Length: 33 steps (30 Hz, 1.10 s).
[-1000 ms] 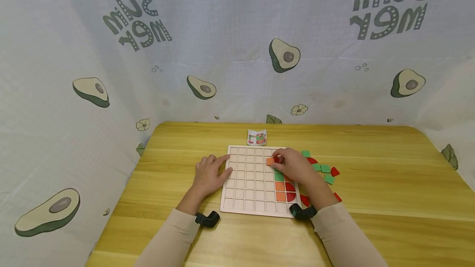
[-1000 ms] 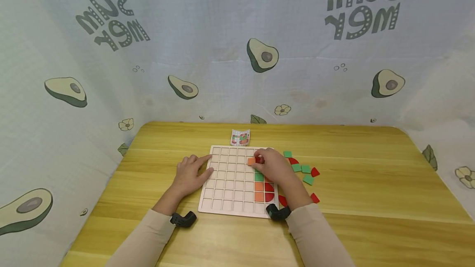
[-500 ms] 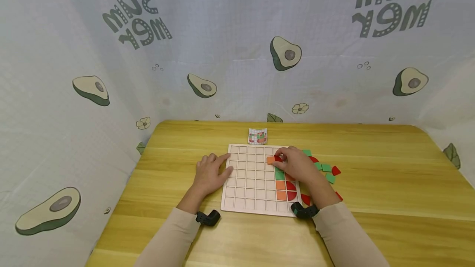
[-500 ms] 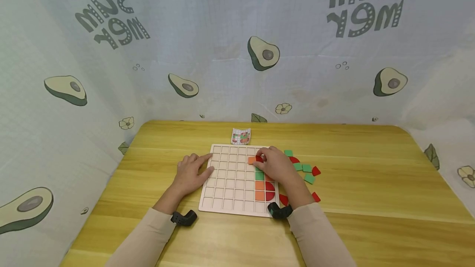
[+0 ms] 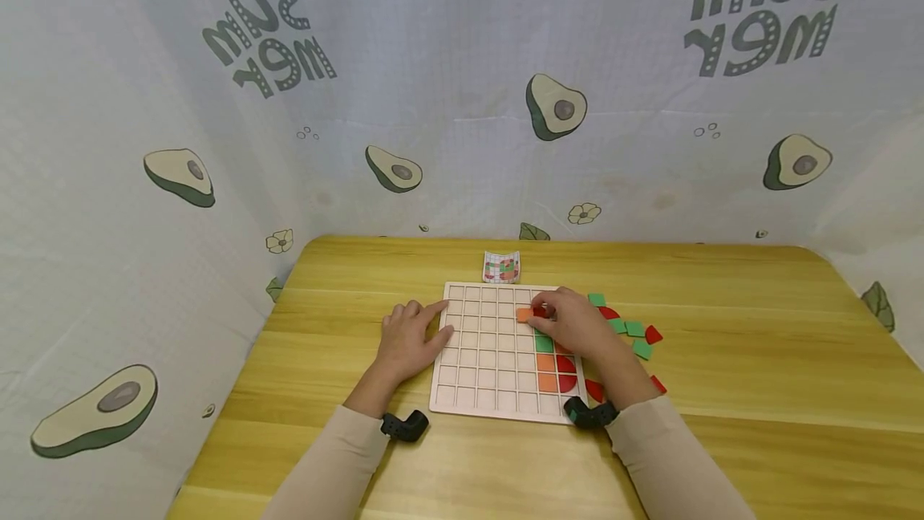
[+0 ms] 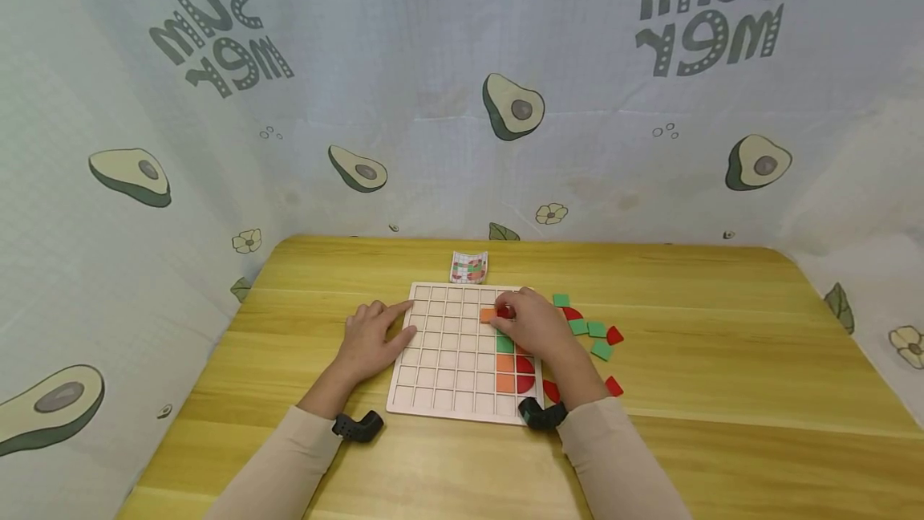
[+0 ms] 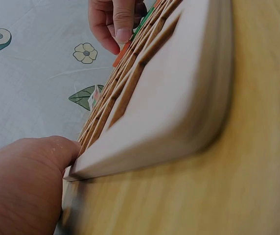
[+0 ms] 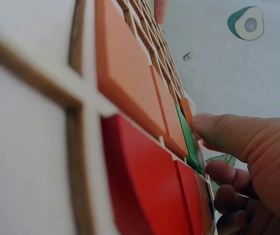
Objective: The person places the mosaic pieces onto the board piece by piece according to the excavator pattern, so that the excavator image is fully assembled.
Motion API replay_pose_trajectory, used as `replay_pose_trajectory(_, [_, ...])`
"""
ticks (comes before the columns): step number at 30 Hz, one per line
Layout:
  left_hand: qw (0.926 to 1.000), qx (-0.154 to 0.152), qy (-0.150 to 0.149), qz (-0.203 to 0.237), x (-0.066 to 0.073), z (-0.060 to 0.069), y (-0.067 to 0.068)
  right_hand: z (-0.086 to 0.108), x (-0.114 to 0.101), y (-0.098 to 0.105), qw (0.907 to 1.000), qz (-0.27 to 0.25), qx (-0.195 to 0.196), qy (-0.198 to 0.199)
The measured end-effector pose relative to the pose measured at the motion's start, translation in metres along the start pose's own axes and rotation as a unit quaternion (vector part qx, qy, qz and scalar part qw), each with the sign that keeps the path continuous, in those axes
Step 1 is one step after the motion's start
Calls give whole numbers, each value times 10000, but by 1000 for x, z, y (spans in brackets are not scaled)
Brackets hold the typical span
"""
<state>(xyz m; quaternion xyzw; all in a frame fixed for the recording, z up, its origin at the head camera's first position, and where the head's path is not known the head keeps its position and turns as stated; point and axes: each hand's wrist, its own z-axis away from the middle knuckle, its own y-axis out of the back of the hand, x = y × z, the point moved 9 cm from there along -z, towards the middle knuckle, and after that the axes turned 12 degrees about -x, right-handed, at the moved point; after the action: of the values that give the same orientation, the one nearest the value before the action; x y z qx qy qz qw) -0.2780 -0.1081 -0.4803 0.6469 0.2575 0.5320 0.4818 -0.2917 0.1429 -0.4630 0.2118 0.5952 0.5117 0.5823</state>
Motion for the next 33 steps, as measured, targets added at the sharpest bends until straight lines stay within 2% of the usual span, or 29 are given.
replay_pose_trajectory(9, [10000, 10, 0, -4, 0, -1, 0, -2, 2, -1, 9992, 276, 224, -171])
replay_pose_trajectory(22, [10000, -7, 32, 47, 0, 0, 0, -2, 3, 1, 9986, 172, 281, -405])
replay_pose_trajectory(33, [10000, -3, 27, 38, 0, 0, 0, 0, -4, -3, 9998, 151, 132, -86])
